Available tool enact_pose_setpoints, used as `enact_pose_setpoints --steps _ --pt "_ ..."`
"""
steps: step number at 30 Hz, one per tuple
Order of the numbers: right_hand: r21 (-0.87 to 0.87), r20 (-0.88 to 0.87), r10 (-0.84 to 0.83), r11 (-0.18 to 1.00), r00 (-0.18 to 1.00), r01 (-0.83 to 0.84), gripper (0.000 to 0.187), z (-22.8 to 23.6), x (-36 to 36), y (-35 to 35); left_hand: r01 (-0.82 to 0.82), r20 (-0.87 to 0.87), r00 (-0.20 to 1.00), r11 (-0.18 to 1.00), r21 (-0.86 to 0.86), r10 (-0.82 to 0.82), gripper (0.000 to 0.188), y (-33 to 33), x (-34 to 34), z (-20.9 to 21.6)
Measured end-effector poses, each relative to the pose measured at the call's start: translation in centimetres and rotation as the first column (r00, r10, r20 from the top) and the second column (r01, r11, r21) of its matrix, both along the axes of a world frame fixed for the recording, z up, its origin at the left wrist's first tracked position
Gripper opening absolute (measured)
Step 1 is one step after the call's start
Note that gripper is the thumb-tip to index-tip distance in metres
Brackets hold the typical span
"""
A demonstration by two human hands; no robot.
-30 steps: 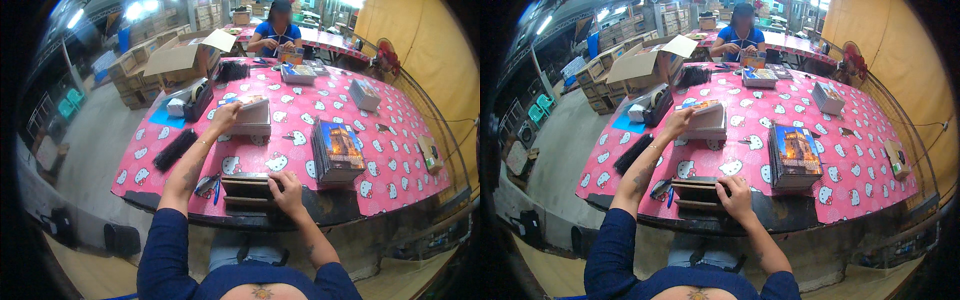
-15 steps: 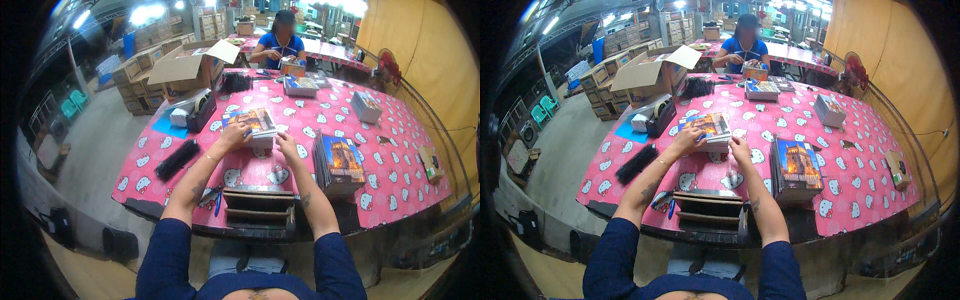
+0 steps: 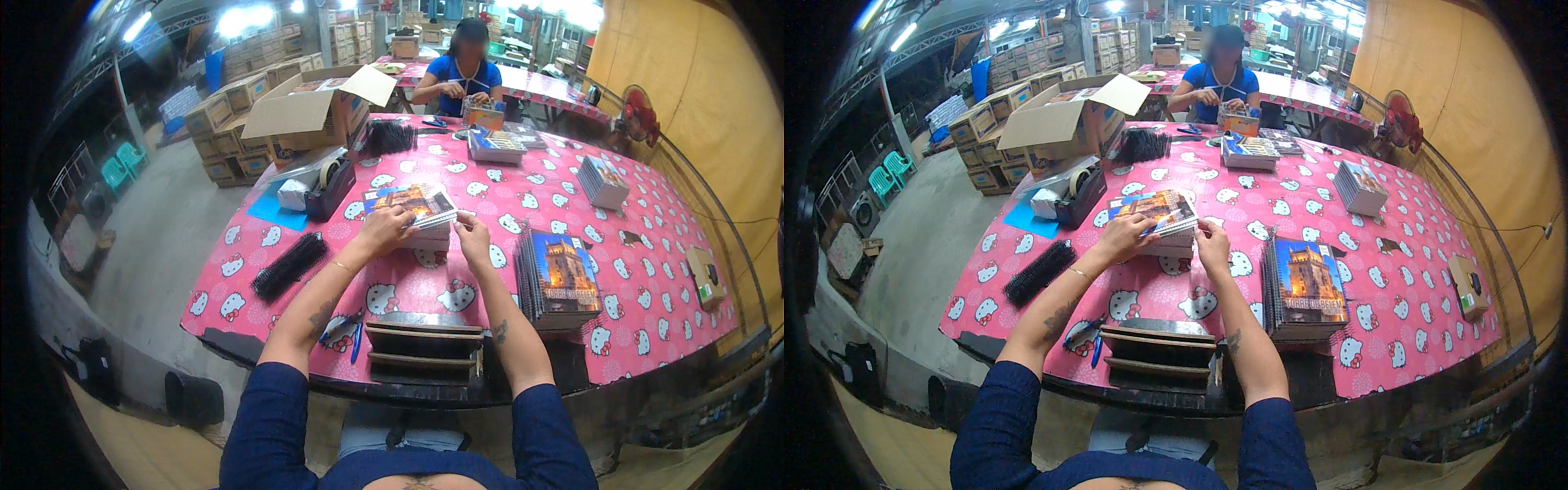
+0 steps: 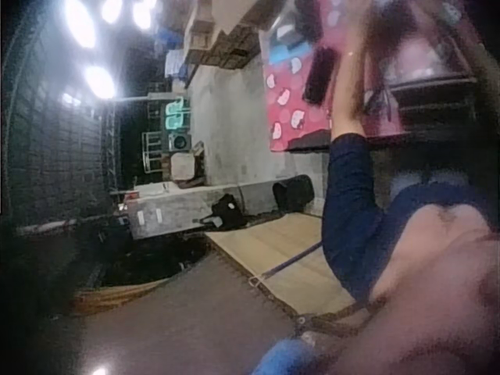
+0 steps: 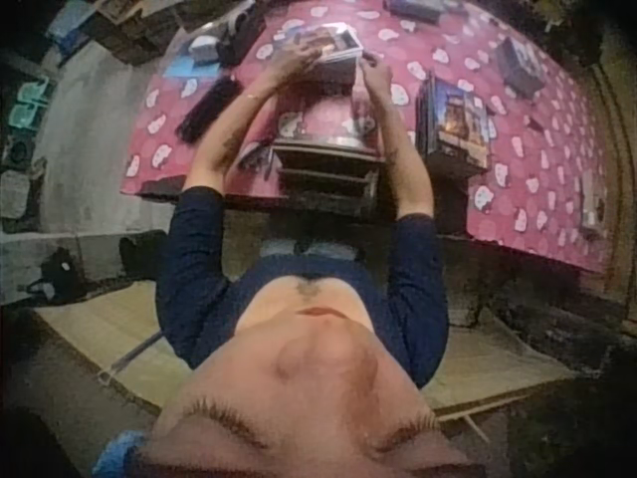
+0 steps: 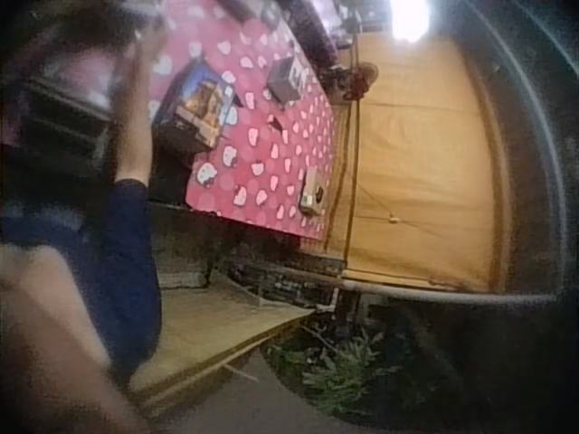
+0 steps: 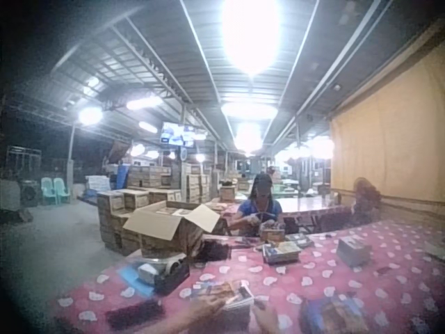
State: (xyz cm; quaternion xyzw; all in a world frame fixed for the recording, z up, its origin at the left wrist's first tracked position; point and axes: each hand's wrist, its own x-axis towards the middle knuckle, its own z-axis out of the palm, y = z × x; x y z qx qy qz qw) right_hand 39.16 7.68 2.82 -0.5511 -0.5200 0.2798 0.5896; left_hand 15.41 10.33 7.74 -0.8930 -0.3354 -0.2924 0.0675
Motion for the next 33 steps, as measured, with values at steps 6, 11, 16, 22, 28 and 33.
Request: enact_pose_setpoints --steps 6,11,16,22,28,33 --pt "-0.03 0.039 -0.02 0.999 0.999 0.021 0.032 0.0 -0.1 -0.2 0.01 0.019 1.0 0.999 -0.036 -0.01 0.03 0.0 -0.2 0.5" --pt "0.007 0.045 -0.043 0.999 0.998 0.043 0.039 -1.1 -0.1 -0.3 0.017 0.02 1.0 0.998 -0.066 -0.015 0.028 0.2 0.4 0.7" --pt "-0.032 0.227 -0.002 0.999 0.974 0.01 0.046 -0.6 -1.2 -1.3 0.034 0.076 0.996 0.988 0.153 -0.046 0.024 0.6 0.6 0.3" --pt "0.004 0.37 0.091 0.995 0.925 -0.1 0.072 -0.5 1.6 -1.6 -0.423 0.353 0.885 0.844 0.331 0.304 0.016 1.4 3.1 9.0" --pt "0.107 0.023 0.287 0.952 0.958 -0.288 0.055 9.8 2.6 -15.3 0.104 0.181 0.965 0.907 0.409 -0.192 0.028 -12.1 3.5 15.0" --pt "-0.012 -0.243 0.308 0.947 0.92 -0.32 0.019 5.0 3.3 -24.4 0.319 0.013 0.944 0.926 0.2 -0.328 0.028 -19.2 4.9 14.6"
